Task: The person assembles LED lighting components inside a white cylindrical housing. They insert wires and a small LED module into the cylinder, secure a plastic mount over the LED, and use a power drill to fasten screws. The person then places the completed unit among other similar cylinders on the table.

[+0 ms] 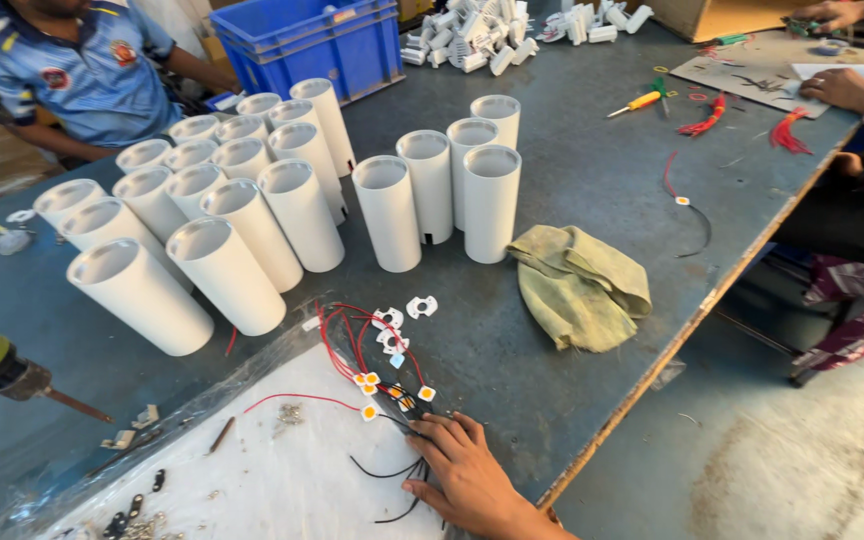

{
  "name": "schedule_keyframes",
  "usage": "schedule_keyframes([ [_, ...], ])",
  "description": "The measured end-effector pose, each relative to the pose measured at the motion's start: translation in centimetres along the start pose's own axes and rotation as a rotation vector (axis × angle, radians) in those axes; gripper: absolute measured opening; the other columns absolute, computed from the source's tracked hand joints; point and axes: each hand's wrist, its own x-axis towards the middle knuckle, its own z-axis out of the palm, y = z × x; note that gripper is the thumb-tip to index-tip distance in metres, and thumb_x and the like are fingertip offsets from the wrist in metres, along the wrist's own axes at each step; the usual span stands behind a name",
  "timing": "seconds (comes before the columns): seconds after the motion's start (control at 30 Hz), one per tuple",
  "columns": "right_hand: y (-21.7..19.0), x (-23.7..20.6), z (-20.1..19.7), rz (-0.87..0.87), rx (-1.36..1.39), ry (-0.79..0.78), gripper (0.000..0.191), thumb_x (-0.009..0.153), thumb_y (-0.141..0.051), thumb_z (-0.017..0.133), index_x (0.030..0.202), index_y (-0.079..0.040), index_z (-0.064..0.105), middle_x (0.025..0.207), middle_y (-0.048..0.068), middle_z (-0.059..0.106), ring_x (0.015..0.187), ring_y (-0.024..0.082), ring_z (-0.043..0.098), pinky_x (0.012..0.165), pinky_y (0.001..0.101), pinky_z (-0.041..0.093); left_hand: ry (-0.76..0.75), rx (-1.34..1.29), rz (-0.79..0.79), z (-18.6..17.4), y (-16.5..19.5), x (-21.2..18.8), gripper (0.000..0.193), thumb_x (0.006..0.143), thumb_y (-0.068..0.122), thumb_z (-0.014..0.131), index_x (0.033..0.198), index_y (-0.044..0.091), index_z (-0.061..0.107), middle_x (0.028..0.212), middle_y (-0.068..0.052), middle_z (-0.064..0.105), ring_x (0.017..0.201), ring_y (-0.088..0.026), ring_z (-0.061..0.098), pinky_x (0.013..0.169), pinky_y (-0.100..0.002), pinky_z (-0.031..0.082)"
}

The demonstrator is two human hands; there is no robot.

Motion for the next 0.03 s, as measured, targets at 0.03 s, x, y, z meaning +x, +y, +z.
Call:
schedule_keyframes([
  [0.03,0.05,-0.3,-0.19,0.038,0.051,-0.005,0.049,0.094,-0.036,0.074,0.129,-0.004,0.061,0.135,0.014,0.059,0.134,0.033,0.05,0.113,0.0556,0.03,-0.005,-0.011,-0.005,0.77,-0.77,1.73,0.134,0.053,0.02,0.097,0.16,0.005,0.017,0.141,-0.023,0.053,0.128,-0.035,0.057,0.107,-0.048,0.048],
])
